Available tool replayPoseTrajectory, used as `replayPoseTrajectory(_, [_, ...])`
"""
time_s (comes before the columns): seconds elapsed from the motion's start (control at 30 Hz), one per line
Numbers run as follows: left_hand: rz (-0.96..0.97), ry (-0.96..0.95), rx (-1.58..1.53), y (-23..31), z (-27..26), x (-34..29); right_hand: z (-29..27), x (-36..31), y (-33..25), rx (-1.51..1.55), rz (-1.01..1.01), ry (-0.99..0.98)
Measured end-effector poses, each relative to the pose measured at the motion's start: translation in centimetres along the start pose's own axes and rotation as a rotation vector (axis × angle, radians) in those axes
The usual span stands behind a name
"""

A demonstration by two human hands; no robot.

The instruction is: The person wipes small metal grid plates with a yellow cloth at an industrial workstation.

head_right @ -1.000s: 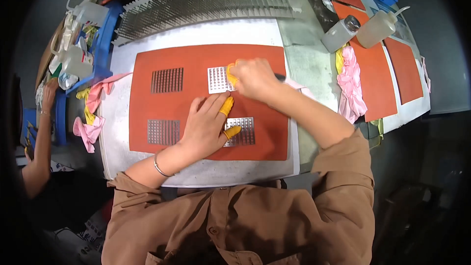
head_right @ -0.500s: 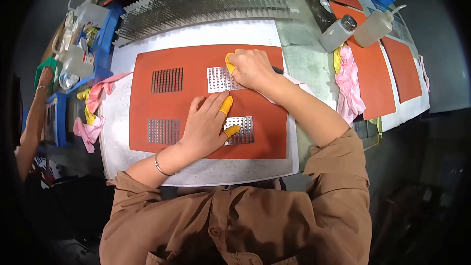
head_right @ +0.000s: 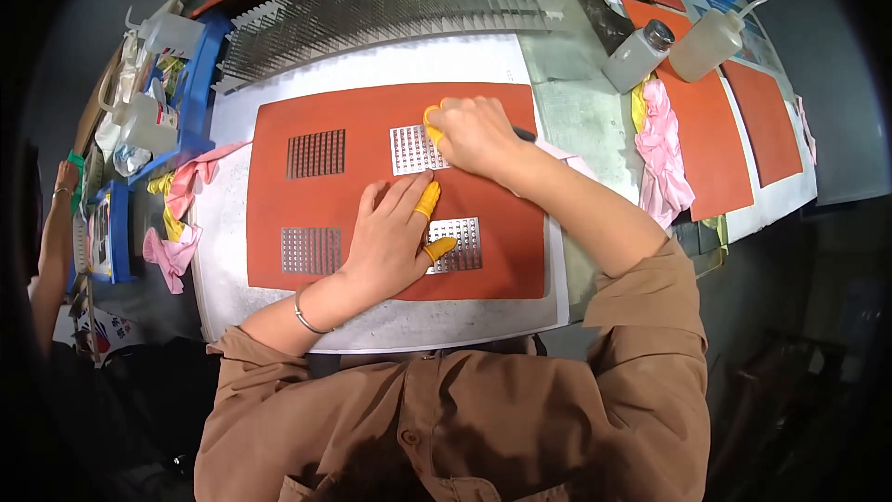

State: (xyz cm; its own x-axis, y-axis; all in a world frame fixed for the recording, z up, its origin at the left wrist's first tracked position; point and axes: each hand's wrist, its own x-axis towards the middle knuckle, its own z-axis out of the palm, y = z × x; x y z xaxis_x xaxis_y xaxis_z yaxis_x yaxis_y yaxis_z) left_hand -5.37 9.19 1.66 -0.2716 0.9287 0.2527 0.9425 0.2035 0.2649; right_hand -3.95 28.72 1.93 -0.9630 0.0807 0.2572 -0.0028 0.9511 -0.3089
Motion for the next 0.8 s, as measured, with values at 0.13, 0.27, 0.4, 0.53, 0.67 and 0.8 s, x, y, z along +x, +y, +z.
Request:
replayPoseTrajectory(0.13, [-0.010,-0.014,0.004,-0.1,-0.1,-0.4,0.3,-1.2,-0.2,0.019,-0.054,-0.034])
replayPoseTrajectory(0.27, [0.000,-0.017,0.001,0.1,0.2,-0.2,0.5,-0.8,0.2,0.022,0.014,0.012])
replayPoseTrajectory(0.4, [0.026,0.031,-0.025,0.0,0.3,-0.3,0.4,-0.4,0.6,-0.005,-0.032,0.011])
replayPoseTrajectory(0.53, [0.000,0.011,-0.083,0.1,0.7,-0.8,0.7,-3.0,-0.8,0.026,-0.092,-0.067])
replayPoseTrajectory(0.67, [0.009,0.016,-0.025,0.5,0.3,-0.3,0.5,-2.1,-0.2,0.015,-0.049,0.052])
replayPoseTrajectory(0.8, [0.007,0.014,-0.048,-0.1,0.5,-1.0,0.2,-2.4,-1.2,-0.002,-0.088,-0.054])
